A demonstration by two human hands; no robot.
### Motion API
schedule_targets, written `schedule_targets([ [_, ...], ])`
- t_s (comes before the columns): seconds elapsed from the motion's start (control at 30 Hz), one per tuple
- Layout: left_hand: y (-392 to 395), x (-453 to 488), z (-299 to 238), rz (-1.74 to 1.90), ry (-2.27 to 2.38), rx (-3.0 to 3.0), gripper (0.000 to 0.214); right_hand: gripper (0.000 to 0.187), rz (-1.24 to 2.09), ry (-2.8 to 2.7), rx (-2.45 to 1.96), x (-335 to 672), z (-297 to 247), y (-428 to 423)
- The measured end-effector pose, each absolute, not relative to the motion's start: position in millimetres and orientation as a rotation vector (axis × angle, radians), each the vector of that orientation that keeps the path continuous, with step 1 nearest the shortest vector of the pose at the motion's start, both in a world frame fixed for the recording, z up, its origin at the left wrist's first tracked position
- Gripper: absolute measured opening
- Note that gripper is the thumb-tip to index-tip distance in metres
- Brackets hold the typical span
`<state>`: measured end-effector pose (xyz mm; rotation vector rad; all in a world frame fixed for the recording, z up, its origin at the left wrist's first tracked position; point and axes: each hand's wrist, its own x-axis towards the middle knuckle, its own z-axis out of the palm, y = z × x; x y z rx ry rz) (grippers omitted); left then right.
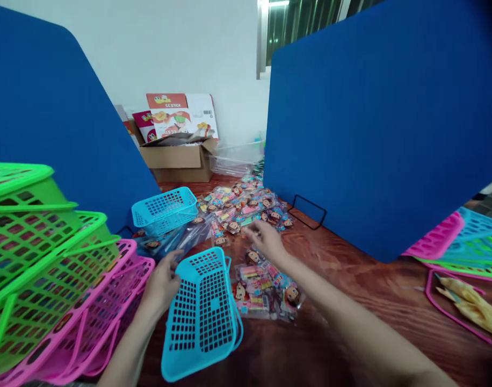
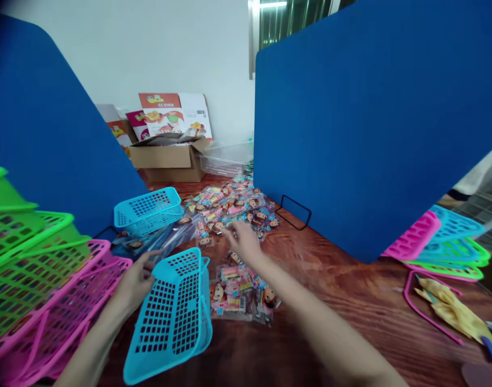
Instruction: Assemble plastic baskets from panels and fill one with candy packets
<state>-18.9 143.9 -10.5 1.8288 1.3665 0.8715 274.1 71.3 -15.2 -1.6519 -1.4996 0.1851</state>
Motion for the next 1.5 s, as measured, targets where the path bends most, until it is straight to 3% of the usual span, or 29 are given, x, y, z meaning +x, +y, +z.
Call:
schedule_targets([
  [0.13,164,-11,12,0.73,1.468,2.154,0.057,0.04,-0.026,-1.625,-1.992,341,0,156],
  [0.3,197,6,27,0.566,1.55,2.507,0.058,0.059,0.103,-1.631,-2.137,381,-8,233],
  [0.5,227,8,15,0.266,1.419,2.78,0.051,0.087,0.316,-1.664,-2.26,403,-35,268],
  [0.6,192,22,21,0.479,1.382,2.904,0.038,0.09,0.371,-1.702,-2.27,409,-42,268],
  [0.73,99,65,11,0.823,0.972,2.895,0.035,0.095,0.406,-1.732,-2.288,408,-45,253],
  [0.87,39,97,-49,0.554,0.911,2.967,0.047,0.095,0.396,-1.749,-2.303,393,-47,226],
  [1.0,44,91,-103,0.318,1.041,2.957,0.067,0.094,0.371,-1.774,-2.299,371,-51,186],
  [1.23,55,64,-114,0.36,0.881,3.029,0.057,0.09,0.381,-1.936,-2.24,348,-43,134],
  [1.5,61,60,-124,0.559,0.769,3.229,0.064,0.062,0.026,-1.733,-2.328,412,-30,262],
])
